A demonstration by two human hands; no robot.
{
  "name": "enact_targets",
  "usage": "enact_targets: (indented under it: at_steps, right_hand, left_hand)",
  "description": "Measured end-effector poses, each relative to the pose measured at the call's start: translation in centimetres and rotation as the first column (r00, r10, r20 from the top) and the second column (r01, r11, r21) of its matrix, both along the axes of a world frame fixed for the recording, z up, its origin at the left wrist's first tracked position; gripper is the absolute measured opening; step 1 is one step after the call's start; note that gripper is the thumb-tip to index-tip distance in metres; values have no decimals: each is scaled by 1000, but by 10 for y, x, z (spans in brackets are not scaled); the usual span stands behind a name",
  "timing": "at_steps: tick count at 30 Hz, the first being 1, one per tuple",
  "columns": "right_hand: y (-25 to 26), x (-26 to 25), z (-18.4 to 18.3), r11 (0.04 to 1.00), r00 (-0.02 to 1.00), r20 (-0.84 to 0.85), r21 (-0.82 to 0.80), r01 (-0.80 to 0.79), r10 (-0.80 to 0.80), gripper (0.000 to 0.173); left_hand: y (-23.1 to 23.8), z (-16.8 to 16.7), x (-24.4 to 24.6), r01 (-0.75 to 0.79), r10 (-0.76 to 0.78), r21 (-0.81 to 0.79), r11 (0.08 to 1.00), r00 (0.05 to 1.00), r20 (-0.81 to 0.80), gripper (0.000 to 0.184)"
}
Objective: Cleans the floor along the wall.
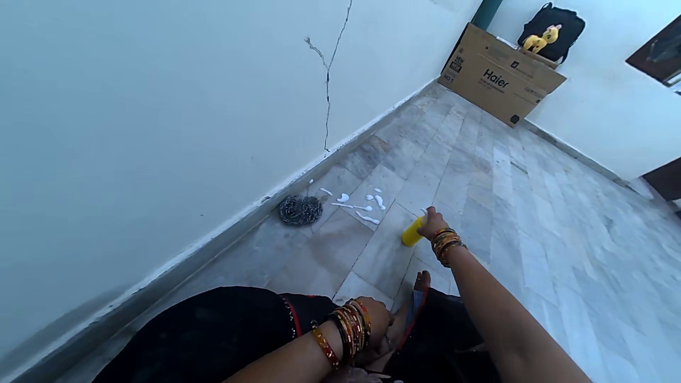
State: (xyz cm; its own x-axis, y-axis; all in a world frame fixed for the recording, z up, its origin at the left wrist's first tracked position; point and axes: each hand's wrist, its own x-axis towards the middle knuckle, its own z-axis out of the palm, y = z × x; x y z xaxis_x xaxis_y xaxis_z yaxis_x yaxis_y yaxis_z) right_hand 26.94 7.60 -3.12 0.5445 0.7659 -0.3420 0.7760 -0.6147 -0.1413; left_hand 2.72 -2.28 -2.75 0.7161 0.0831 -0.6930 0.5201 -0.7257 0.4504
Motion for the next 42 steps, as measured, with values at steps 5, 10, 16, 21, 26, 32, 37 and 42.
enact_targets:
  at_steps: [5, 10, 16, 21, 26, 32, 37, 42]
  right_hand:
    - [-9, -4, -3, 998, 1000, -18, 65, 1, 0, 81]
    - [-7, -11, -2, 999, 1000, -12, 32, 20, -19, 82]
    - [-9, -5, -2, 999, 999, 6, 8, -40, 40, 83]
    - [-2, 3, 6, 996, 998, -21, -68, -63, 61, 89]
    - [-8, 0, 4, 998, 999, -29, 54, -29, 30, 84]
    - [-4, 2, -1, 1000, 999, -26, 18, -24, 25, 85]
    - [-4, -3, 1, 999, 999, -29, -26, -39, 38, 88]
    - [-2, 5, -5, 998, 998, -11, -32, -62, 61, 86]
  left_hand:
    - [-2, 1, 3, 5, -5, -61, 998, 1000, 9, 52]
    - [3, -7, 5, -5, 5, -65, 998, 1000, 4, 53]
    - [-1, -13, -1, -36, 36, 7, 999, 999, -11, 49]
    - [-3, -11, -4, -21, 21, 22, 1000, 1000, -10, 50]
    - [-1, -8, -1, -17, 17, 8, 1000, 1000, -11, 48]
    - [2, -7, 7, 7, -8, -45, 999, 1000, -17, 48]
    - [8, -10, 7, -29, 28, -38, 999, 999, -37, 53]
    - [-1, -18, 4, -62, 62, -7, 998, 998, -17, 57]
